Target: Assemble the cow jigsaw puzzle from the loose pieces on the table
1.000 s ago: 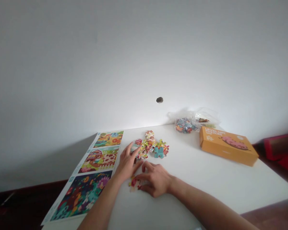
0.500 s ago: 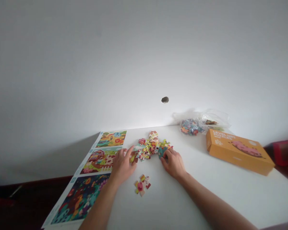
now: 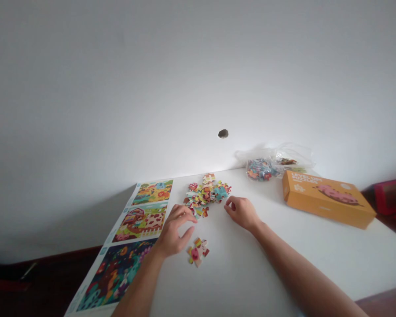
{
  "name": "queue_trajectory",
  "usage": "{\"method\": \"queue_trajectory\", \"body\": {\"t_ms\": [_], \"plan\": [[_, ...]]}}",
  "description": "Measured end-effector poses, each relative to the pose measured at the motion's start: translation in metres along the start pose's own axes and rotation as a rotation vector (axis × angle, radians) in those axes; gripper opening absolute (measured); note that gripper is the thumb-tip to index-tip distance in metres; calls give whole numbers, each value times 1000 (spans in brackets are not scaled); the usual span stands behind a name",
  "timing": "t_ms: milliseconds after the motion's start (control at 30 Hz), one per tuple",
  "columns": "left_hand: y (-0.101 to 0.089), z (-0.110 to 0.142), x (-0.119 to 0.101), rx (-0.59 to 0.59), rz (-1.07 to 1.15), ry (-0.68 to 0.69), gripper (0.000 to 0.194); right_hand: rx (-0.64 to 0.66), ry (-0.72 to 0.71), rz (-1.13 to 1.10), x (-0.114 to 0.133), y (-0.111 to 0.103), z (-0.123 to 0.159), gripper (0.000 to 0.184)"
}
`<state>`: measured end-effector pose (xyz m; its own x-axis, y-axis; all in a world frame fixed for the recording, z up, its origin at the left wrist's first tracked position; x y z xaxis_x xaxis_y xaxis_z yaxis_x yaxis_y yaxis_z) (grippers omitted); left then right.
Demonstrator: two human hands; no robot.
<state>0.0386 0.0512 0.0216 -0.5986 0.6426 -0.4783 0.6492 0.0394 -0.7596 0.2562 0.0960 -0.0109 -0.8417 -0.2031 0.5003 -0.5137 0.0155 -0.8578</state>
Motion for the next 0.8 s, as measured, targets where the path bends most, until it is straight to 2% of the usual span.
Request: {"method": "queue_trajectory", "body": {"t_ms": [67,133,233,300,400,533,633,700,800], "plan": [[13,2,-13,155,-60,34,27,84,-67,8,12,4,10,19],[23,1,-17,216,-100,16,28,189,-157,27,28,12,22,34],[29,-2,-16,195,-144,-18,18,302,-247,68,52,27,36,57],[30,-5,-17,167,-163,-27,10,321,-264,95,62,35,40,65],[31,-6,-20,149,-167,-25,4,310,-259,110,68,39,38,58],[30,-5,-22,166,-155,-13,2,308,-272,64,60,35,32,32],[32,-1,-16,208,-147,-13,17,301,-290,15,53,28,30,19],[33,1,-11,231,-142,-23,27,288,-284,4,49,26,30,17],[33,2,-7,235,-138,-40,32,285,-277,6,48,26,30,16]]}}
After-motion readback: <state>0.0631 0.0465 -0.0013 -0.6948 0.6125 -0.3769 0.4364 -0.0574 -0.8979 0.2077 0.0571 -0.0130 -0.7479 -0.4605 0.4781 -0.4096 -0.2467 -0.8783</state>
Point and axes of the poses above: each hand's wrist, its own z-axis away from the middle knuckle, its own y-axis out of the palm, x = y × z, the point moved 9 cm from there along -z, towards the middle knuckle, and after that the axes turned 2 degrees about -x, right-handed, at the moved point
